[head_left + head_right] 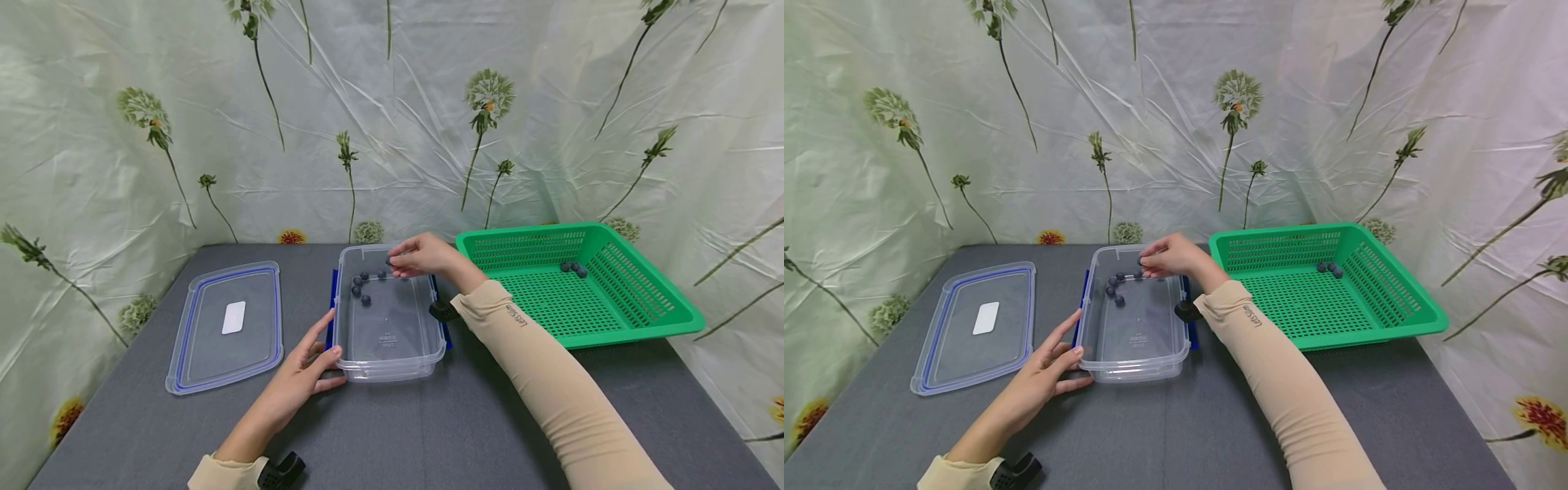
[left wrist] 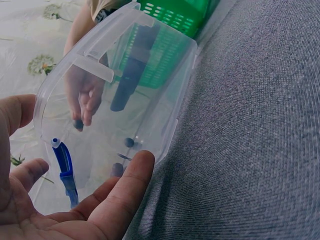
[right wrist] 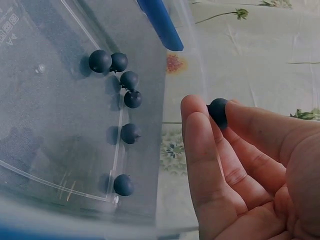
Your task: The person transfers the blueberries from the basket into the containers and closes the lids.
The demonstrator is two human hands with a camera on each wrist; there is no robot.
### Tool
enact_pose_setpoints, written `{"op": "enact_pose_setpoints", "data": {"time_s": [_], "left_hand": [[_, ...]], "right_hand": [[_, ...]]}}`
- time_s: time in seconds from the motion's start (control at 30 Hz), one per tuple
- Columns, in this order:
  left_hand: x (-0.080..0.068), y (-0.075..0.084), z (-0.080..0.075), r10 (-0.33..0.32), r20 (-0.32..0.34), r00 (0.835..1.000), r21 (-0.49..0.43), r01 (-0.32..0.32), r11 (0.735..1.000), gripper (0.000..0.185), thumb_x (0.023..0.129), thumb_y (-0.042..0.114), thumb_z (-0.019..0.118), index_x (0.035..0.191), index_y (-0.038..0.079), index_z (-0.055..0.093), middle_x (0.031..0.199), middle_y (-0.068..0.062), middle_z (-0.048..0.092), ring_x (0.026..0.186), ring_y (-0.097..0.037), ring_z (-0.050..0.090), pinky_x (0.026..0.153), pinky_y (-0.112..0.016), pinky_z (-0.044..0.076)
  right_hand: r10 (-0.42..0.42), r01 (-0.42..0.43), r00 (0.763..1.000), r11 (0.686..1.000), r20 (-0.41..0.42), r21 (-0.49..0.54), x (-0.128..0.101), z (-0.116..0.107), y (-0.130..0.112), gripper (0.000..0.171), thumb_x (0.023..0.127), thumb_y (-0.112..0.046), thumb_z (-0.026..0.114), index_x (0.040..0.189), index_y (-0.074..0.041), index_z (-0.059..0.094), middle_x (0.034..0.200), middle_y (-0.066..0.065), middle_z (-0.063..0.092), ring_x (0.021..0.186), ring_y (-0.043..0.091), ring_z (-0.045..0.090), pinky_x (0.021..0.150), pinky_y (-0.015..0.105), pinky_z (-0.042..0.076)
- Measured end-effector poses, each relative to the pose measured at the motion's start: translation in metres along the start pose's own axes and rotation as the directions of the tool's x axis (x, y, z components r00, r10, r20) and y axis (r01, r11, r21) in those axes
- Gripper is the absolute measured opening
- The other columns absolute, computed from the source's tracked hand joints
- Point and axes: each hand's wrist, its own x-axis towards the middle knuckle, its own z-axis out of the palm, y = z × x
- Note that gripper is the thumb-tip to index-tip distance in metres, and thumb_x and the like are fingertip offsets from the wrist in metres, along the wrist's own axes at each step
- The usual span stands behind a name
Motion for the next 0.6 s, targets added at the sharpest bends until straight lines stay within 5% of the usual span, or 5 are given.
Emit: {"op": "enact_pose_setpoints", "data": {"time_s": [0.2, 0.43, 0.6], "left_hand": [[0.000, 0.000, 0.000, 0.002, 0.003, 1.000, -0.005, -0.002, 1.000, 0.070, 0.113, 0.027, 0.059, 0.170, 0.044, 0.022, 0.160, -0.032, 0.036, 0.123, -0.032, 0.065, 0.104, -0.051, 0.062], [0.000, -0.001, 0.000, -0.002, -0.001, 1.000, -0.003, 0.002, 1.000, 0.070, 0.112, 0.027, 0.059, 0.170, 0.044, 0.023, 0.161, -0.032, 0.036, 0.123, -0.032, 0.065, 0.104, -0.051, 0.062], [0.000, -0.001, 0.000, -0.004, -0.004, 1.000, 0.001, 0.004, 1.000, 0.070, 0.112, 0.028, 0.060, 0.169, 0.044, 0.024, 0.161, -0.033, 0.034, 0.124, -0.034, 0.065, 0.103, -0.051, 0.063]], "right_hand": [[0.014, -0.014, 1.000, 1.000, -0.004, 0.015, -0.001, 0.002, -0.001, 0.038, 0.108, -0.009, 0.065, 0.144, 0.002, 0.064, 0.126, 0.029, 0.074, 0.111, 0.033, 0.077, 0.079, 0.023, 0.066], [0.014, -0.015, 1.000, 0.997, 0.014, 0.078, 0.001, -0.001, 0.002, 0.041, 0.108, -0.008, 0.064, 0.147, 0.005, 0.060, 0.102, 0.009, 0.079, 0.098, 0.021, 0.078, 0.080, 0.023, 0.066], [0.005, -0.006, 1.000, 0.993, 0.011, 0.116, -0.001, -0.008, 0.003, 0.041, 0.109, -0.008, 0.063, 0.148, 0.003, 0.060, 0.114, 0.019, 0.078, 0.092, 0.014, 0.077, 0.084, 0.025, 0.066]]}}
